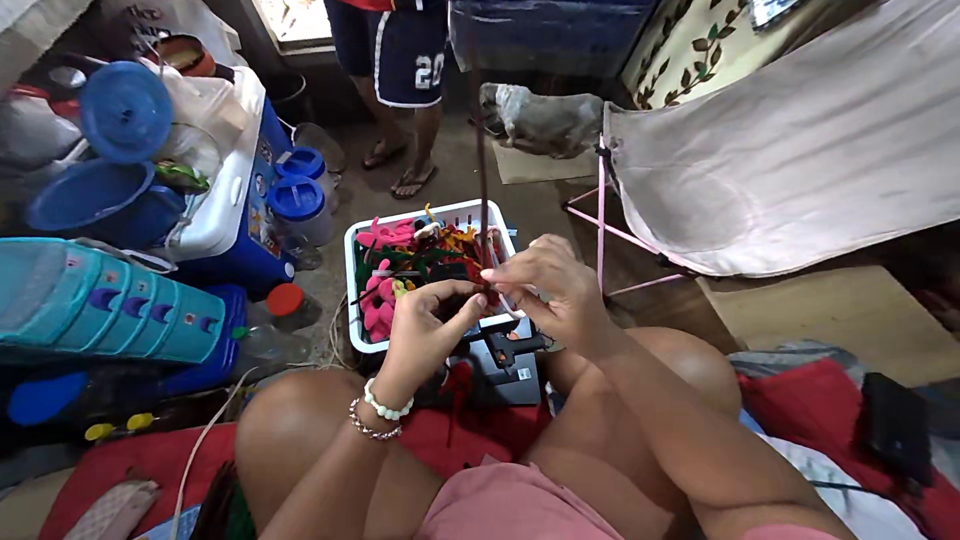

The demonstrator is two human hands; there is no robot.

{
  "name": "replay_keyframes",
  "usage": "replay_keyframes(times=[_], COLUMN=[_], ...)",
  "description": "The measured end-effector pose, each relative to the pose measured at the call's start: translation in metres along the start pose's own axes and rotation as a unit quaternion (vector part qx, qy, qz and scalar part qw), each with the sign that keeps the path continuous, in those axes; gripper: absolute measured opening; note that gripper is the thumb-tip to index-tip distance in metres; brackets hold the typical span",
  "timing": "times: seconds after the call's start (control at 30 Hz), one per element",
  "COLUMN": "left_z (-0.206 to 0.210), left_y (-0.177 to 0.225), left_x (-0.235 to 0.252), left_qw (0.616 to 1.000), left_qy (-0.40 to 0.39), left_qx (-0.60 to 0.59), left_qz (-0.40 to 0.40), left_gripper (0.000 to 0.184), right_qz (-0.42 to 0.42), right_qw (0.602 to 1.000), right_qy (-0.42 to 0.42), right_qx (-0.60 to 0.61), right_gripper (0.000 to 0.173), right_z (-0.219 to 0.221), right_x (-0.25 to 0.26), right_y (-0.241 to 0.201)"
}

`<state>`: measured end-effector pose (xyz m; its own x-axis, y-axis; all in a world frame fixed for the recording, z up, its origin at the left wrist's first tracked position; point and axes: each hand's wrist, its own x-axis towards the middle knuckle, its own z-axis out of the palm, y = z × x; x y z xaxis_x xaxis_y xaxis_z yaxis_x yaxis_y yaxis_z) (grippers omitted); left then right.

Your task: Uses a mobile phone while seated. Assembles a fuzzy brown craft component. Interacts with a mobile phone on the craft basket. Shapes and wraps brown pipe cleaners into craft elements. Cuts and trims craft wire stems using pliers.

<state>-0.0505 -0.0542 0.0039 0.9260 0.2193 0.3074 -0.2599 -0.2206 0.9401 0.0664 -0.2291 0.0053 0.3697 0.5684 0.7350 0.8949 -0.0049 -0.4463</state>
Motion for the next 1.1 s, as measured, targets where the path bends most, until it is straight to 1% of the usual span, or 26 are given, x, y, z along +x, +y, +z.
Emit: replay_keyframes(times=[0.03,0.17,0.27,0.37,0.47,0.57,1.0,1.1], left_z=[0.0,-0.002,-0.003,-0.004,-0.005,-0.006,-0.006,-0.004], left_y=[0.001,0.001,0.0,0.0,-0.001,-0.002,-0.003,-0.003], left_x=[0.0,-0.001,-0.001,-0.001,-0.001,-0.001,0.001,0.0], left_qw=[1.0,0.997,0.991,0.987,0.984,0.983,0.989,0.988], left_qy=[-0.007,-0.022,-0.025,-0.035,-0.038,-0.042,-0.047,-0.036], left_qx=[0.005,0.069,0.111,0.137,0.158,0.162,0.134,0.138], left_qz=[0.004,0.037,0.064,0.073,0.076,0.071,0.051,0.052], left_gripper=[0.013,0.014,0.014,0.014,0.014,0.014,0.015,0.014], right_qz=[-0.023,-0.07,-0.093,-0.108,-0.119,-0.125,-0.115,-0.112], right_qw=[0.999,0.992,0.986,0.98,0.978,0.978,0.981,0.983], right_qy=[-0.008,-0.028,-0.038,-0.065,-0.091,-0.099,-0.078,-0.065], right_qx=[-0.028,-0.106,-0.133,-0.157,-0.147,-0.133,-0.137,-0.129], right_gripper=[0.015,0.017,0.013,0.012,0.015,0.016,0.016,0.015], right_z=[-0.002,-0.005,-0.009,-0.012,-0.011,-0.012,-0.01,-0.006], right_x=[0.0,-0.002,-0.001,0.001,0.001,0.001,0.001,-0.001], right_y=[0.0,0.0,-0.001,-0.003,0.0,0.001,-0.005,-0.006])
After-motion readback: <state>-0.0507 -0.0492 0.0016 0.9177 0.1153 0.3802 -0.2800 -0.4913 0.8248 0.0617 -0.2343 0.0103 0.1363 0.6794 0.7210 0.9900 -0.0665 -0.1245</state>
